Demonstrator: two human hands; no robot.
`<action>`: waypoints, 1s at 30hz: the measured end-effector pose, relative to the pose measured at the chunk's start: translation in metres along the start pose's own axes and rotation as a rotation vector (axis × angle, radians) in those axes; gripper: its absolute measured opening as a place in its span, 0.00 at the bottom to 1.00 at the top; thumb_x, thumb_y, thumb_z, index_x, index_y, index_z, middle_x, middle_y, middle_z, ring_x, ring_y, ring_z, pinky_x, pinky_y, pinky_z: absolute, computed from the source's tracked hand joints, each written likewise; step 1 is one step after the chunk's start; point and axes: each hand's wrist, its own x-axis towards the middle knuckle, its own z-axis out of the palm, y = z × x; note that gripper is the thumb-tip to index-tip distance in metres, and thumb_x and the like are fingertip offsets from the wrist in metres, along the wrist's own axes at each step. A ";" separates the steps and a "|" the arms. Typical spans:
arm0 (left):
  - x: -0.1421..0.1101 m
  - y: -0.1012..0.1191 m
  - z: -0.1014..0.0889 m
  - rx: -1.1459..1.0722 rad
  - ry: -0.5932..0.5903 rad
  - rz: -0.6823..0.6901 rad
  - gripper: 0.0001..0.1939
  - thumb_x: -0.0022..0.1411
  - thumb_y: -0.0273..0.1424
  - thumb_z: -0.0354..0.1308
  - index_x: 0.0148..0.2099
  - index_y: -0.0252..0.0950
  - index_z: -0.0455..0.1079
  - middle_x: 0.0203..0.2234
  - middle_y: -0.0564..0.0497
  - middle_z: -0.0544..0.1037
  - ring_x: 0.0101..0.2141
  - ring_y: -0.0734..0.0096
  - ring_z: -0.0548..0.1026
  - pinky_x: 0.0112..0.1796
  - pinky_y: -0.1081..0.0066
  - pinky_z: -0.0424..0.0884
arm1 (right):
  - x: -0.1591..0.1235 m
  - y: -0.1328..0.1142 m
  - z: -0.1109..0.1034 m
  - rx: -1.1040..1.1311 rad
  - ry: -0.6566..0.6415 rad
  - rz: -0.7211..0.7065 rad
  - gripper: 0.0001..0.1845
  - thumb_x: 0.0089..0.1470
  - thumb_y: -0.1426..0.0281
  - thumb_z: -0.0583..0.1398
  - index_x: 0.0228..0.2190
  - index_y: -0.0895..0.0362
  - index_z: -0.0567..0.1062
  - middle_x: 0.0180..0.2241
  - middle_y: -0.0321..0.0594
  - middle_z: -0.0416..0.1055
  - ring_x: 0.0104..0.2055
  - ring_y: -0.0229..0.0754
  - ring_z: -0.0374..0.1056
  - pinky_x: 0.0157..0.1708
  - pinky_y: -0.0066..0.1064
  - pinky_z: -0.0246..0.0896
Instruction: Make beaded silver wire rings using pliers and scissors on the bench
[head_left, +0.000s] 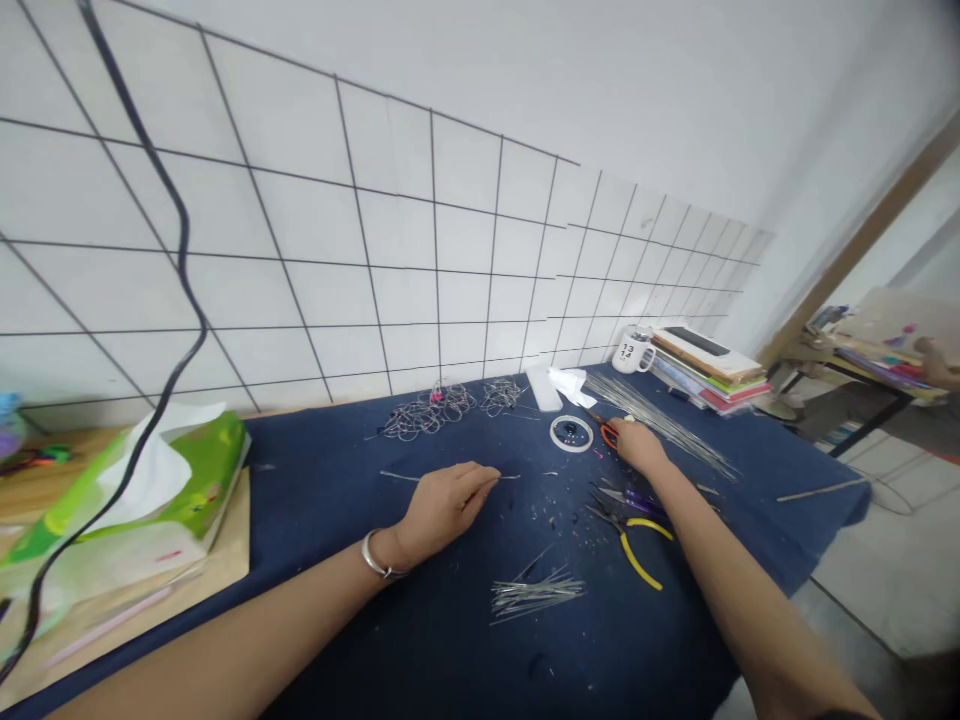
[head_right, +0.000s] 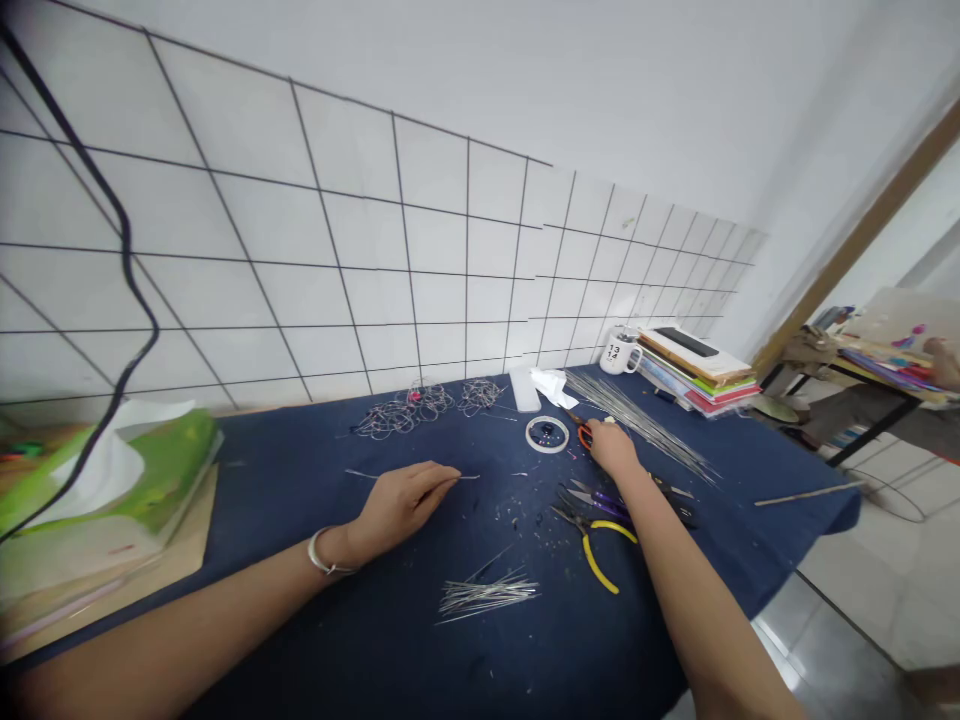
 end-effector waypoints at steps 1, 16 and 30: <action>0.000 -0.001 0.000 -0.002 -0.007 -0.001 0.11 0.61 0.30 0.46 0.43 0.38 0.67 0.31 0.51 0.74 0.31 0.75 0.71 0.34 0.76 0.67 | 0.006 0.000 0.003 -0.012 -0.011 0.002 0.15 0.51 0.75 0.51 0.42 0.58 0.68 0.36 0.49 0.70 0.38 0.43 0.65 0.35 0.29 0.54; 0.000 -0.003 -0.002 -0.033 -0.039 -0.011 0.12 0.62 0.28 0.45 0.46 0.37 0.65 0.32 0.50 0.73 0.32 0.75 0.70 0.33 0.76 0.66 | 0.015 0.000 0.002 0.038 0.185 0.074 0.28 0.53 0.54 0.48 0.51 0.55 0.60 0.39 0.49 0.65 0.41 0.48 0.62 0.37 0.33 0.53; 0.007 0.012 -0.016 -0.173 0.105 -0.196 0.10 0.61 0.30 0.46 0.43 0.38 0.66 0.31 0.51 0.73 0.31 0.76 0.70 0.34 0.75 0.66 | -0.091 -0.102 -0.053 0.651 0.195 -0.337 0.18 0.51 0.58 0.53 0.40 0.55 0.64 0.33 0.39 0.62 0.34 0.41 0.60 0.35 0.31 0.56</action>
